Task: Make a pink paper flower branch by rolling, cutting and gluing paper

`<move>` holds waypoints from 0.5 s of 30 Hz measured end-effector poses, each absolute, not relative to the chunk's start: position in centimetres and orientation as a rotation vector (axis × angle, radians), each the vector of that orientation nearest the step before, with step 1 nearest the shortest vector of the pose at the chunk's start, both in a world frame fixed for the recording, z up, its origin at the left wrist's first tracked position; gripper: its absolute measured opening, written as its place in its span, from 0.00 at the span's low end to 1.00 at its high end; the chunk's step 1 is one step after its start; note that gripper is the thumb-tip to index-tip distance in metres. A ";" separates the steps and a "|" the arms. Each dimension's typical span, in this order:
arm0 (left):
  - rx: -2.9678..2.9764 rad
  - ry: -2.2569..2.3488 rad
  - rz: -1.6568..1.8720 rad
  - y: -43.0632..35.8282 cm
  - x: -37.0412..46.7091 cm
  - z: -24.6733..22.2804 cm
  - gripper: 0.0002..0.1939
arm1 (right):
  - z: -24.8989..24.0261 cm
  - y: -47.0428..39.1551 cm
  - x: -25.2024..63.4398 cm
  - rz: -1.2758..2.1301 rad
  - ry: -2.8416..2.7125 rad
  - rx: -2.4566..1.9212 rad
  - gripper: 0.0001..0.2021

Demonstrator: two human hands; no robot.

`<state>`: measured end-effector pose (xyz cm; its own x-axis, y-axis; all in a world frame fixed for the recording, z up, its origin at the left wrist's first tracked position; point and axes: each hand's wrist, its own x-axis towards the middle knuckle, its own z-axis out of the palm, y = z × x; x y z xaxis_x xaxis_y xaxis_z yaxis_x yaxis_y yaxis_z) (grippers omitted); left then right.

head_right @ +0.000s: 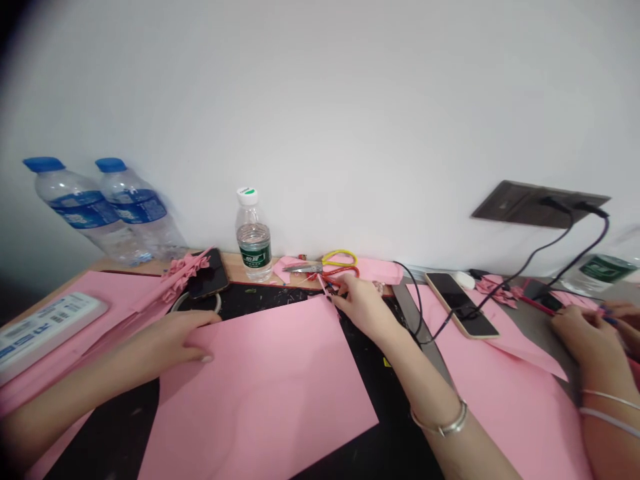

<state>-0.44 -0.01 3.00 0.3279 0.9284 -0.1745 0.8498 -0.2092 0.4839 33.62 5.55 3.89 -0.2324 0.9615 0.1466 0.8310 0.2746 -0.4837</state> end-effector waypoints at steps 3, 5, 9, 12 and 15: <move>2.142 1.549 0.249 -0.1 -0.9 3.4 0.09 | 3.0 3.2 33.9 0.464 -2.051 -1.642 0.18; 2.171 1.529 0.320 -0.1 -1.3 3.3 0.13 | 2.6 2.0 33.9 0.535 -1.952 -1.646 0.21; 2.153 1.487 0.507 -0.1 -2.1 3.4 0.14 | 2.5 0.7 33.8 0.889 -1.707 -1.531 0.14; 1.873 1.627 0.785 -0.2 -2.1 4.5 0.14 | 2.9 0.4 33.9 0.977 -1.648 -1.469 0.14; 1.440 1.598 1.022 -0.4 -1.6 5.8 0.24 | 4.0 0.1 34.1 0.912 -1.523 -1.405 0.15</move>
